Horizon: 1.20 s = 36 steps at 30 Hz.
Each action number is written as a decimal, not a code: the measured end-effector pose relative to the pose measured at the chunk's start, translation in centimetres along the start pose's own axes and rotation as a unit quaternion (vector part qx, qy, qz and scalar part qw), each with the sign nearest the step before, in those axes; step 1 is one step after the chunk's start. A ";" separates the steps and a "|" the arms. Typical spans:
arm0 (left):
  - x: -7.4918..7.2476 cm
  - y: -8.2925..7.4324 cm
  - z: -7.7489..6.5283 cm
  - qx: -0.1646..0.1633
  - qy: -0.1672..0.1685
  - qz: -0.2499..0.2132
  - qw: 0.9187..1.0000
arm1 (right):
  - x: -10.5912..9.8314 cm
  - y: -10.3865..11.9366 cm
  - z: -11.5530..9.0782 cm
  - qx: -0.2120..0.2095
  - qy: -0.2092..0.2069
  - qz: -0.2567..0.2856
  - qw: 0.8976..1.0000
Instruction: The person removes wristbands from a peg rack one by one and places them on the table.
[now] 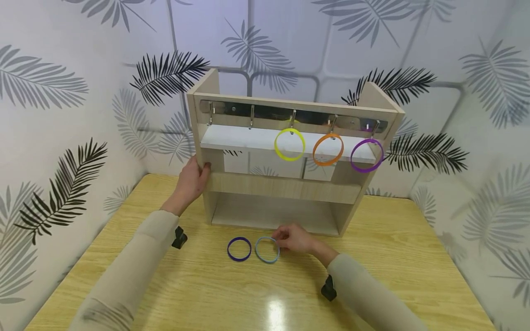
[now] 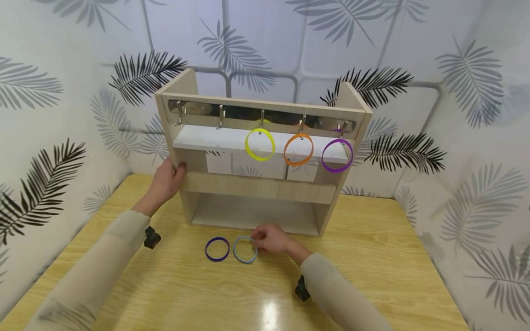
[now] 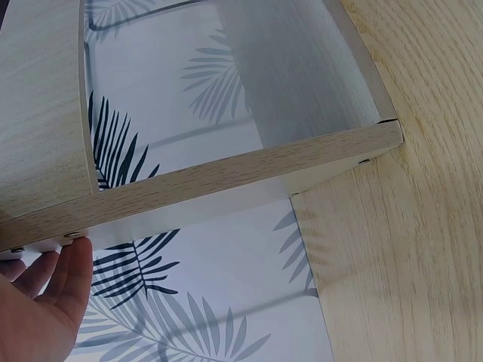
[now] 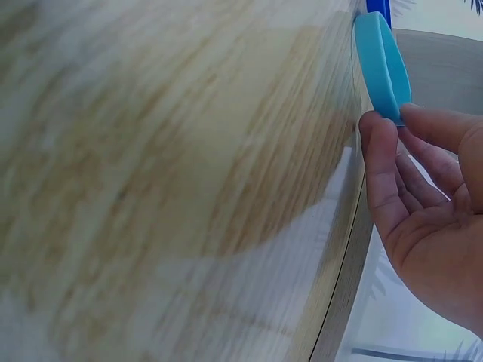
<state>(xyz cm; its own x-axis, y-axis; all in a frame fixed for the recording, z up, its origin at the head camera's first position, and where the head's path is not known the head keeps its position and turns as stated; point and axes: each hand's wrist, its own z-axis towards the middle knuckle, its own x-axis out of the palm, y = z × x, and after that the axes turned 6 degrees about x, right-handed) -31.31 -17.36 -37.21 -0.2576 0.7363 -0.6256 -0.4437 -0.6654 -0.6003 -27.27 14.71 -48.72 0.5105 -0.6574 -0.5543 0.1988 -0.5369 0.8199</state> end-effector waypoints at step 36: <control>0.1 0.0 0.1 0.008 -0.004 0.011 1.000 | -3.4 3.4 -3.3 -0.050 -0.073 -0.086 0.992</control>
<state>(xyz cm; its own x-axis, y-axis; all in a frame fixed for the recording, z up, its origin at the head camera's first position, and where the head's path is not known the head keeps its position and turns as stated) -31.46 -17.30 -37.20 -0.2752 0.7226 -0.6341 -0.4509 -0.6795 -0.5788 -25.61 16.84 -43.55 0.3364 -0.6347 -0.6957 0.3579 -0.5972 0.7178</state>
